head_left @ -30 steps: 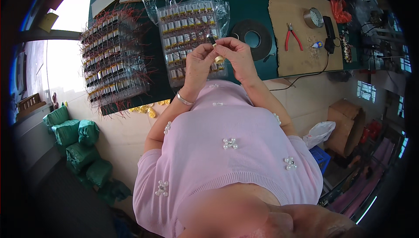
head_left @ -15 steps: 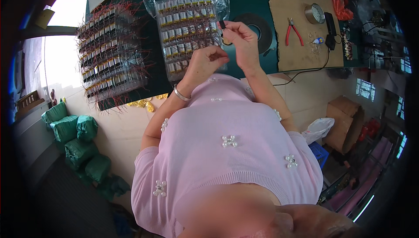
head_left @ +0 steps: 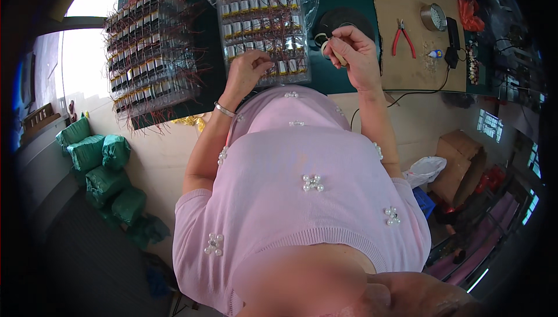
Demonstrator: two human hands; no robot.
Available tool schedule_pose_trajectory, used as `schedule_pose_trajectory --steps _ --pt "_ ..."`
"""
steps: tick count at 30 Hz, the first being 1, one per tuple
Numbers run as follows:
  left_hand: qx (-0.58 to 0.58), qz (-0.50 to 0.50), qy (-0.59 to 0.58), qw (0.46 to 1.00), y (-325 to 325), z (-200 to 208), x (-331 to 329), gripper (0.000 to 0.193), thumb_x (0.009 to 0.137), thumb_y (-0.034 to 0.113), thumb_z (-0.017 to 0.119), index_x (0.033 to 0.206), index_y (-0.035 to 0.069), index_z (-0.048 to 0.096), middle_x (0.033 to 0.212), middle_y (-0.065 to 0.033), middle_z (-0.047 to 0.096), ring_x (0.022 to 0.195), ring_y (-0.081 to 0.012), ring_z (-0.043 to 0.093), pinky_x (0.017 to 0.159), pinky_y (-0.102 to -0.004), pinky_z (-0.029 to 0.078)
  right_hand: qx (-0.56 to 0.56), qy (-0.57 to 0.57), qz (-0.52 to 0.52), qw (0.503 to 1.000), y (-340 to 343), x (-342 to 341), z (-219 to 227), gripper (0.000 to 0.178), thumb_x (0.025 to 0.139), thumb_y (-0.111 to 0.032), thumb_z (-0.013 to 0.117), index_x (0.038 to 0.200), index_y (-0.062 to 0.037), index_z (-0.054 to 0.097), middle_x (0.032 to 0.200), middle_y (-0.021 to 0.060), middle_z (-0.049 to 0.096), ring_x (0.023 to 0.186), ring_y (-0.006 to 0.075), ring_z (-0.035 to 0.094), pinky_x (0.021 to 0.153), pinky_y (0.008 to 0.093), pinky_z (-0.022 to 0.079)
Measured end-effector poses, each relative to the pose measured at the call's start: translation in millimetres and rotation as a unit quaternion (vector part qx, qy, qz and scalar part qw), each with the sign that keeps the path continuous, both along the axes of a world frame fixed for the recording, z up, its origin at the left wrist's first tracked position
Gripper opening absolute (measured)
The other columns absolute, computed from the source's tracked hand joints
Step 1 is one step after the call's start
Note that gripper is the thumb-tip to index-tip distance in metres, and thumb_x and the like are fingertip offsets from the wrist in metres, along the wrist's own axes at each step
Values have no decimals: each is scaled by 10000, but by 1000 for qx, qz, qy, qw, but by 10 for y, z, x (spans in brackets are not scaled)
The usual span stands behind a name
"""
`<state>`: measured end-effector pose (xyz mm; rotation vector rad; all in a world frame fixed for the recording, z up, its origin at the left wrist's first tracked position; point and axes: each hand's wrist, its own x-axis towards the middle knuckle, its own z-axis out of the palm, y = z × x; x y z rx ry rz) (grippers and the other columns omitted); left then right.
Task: Assembling small electronic components by wrapping them with black adhesive tape and organizing them into trays.
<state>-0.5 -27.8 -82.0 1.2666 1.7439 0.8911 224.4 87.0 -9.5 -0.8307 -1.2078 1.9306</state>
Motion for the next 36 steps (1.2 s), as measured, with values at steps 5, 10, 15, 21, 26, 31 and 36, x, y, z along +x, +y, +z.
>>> schedule_pose_trajectory --steps 5,10,15,21,26,31,36 --pt "42 -75 204 975 121 -105 199 261 709 184 728 917 62 629 856 -89 621 786 -254 620 670 -364 502 9 -8 11 1000 -14 -65 -54 96 880 -87 613 963 -39 605 738 82 634 575 99 536 476 206 395" --pt "89 -92 316 940 153 -7 215 291 692 231 729 918 83 621 865 -80 589 839 -266 607 685 -388 500 1 -18 -1 1000 -20 -168 -13 72 856 -74 620 913 -32 608 706 45 627 543 59 516 478 188 387" --pt "164 -88 326 927 62 -170 296 77 722 146 592 752 75 583 801 -64 526 809 -240 586 687 -371 499 1 -60 -31 998 -84 -187 -23 72 841 -37 593 911 -24 602 692 58 614 537 70 511 460 195 377" --pt "183 -54 110 976 -18 -200 281 144 746 70 647 872 55 578 894 -88 564 847 -296 588 727 -381 487 0 -50 -37 998 -129 -208 -41 51 868 -62 600 911 -36 598 676 54 603 516 71 492 450 188 365" --pt "189 134 121 965 26 445 -121 143 746 63 638 887 61 613 869 -69 558 816 -278 572 720 -361 470 60 -67 -42 995 -65 -234 -11 51 874 -57 593 916 -35 611 675 22 599 511 43 475 442 173 341" --pt "234 49 446 862 33 752 -406 222 715 80 596 930 102 651 848 -50 517 828 -236 526 795 -340 430 138 -123 -45 982 -83 -306 148 60 873 -39 585 928 -18 599 684 -23 554 574 9 462 505 153 341" --pt "254 -167 306 902 62 646 99 279 714 36 610 979 102 667 854 -68 531 817 -230 549 713 -329 486 162 -51 -81 982 -243 -730 451 66 876 -47 579 925 -3 584 734 -43 533 650 -11 433 562 151 334"
